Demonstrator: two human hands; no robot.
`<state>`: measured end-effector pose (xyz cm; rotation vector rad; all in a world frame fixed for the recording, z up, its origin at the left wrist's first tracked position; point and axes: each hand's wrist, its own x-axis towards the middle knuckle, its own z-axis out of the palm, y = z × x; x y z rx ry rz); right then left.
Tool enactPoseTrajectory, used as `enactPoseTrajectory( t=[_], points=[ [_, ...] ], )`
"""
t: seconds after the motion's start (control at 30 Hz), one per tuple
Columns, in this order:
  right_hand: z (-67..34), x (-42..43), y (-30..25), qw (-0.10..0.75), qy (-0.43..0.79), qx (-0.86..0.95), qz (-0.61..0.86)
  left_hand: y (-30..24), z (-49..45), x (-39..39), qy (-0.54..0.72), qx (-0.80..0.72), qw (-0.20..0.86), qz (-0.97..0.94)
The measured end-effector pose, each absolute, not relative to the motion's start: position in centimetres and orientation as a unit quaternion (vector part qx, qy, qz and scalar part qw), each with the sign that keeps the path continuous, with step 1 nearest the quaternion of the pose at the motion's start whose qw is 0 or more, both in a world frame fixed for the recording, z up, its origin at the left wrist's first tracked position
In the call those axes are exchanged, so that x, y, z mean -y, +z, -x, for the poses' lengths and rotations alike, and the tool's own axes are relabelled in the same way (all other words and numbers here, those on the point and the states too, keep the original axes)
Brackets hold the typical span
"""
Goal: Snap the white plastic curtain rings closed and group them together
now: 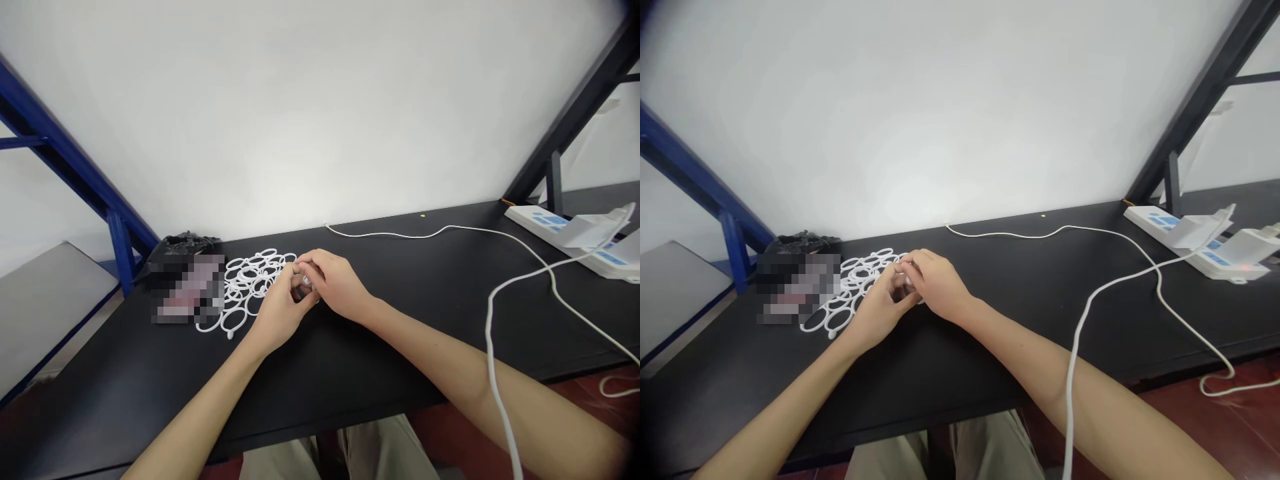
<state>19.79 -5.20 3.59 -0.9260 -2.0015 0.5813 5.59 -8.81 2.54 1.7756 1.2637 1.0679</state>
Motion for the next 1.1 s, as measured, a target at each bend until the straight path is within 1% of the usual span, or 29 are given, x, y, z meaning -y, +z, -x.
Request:
enactPoseTrajectory(
  t=[0.17, 0.27, 0.37, 0.47, 0.57, 0.63, 0.67, 0.73, 0.8, 0.87, 1.0, 1.1],
  points=[
    [-19.9, 5.1, 3.9, 0.426, 0.231, 0.796, 0.363, 2.6, -5.4, 8.4, 0.447, -0.510, 0.377, -0.631],
    [-20.1, 5.0, 4.0, 0.429, 0.203, 0.793, 0.381, 2.7, -5.1, 8.0, 0.489, -0.504, 0.404, -0.586],
    [-20.5, 4.7, 4.1, 0.421, 0.175, 0.793, 0.404, 2.8, -4.4, 7.7, 0.538, -0.501, 0.405, -0.544],
    [-21.0, 4.0, 4.0, 0.373, 0.142, 0.805, 0.438, 3.1, -3.9, 7.5, 0.565, -0.495, 0.401, -0.524],
    [-21.6, 3.4, 3.8, 0.280, 0.097, 0.823, 0.485, 3.3, -3.8, 7.6, 0.565, -0.486, 0.413, -0.523],
    [-21.8, 3.3, 3.8, 0.239, 0.058, 0.833, 0.496, 3.4, -4.0, 7.7, 0.558, -0.484, 0.428, -0.520],
    [-21.9, 3.3, 3.9, 0.233, 0.039, 0.839, 0.490, 3.4, -4.1, 7.7, 0.557, -0.482, 0.436, -0.517],
    [-21.7, 3.7, 4.2, 0.250, 0.016, 0.853, 0.458, 3.4, -4.2, 7.7, 0.563, -0.473, 0.453, -0.504],
    [-21.4, 4.3, 4.6, 0.285, 0.028, 0.862, 0.419, 3.4, -4.2, 7.7, 0.575, -0.464, 0.468, -0.485],
    [-21.1, 5.0, 5.0, 0.308, 0.076, 0.864, 0.391, 3.2, -4.0, 7.6, 0.583, -0.456, 0.481, -0.470],
    [-20.7, 5.9, 5.1, 0.310, 0.173, 0.847, 0.396, 2.8, -3.5, 7.3, 0.586, -0.447, 0.497, -0.457],
    [-20.4, 5.9, 4.6, 0.339, 0.219, 0.825, 0.397, 2.7, -3.4, 7.2, 0.593, -0.452, 0.480, -0.462]
  ],
)
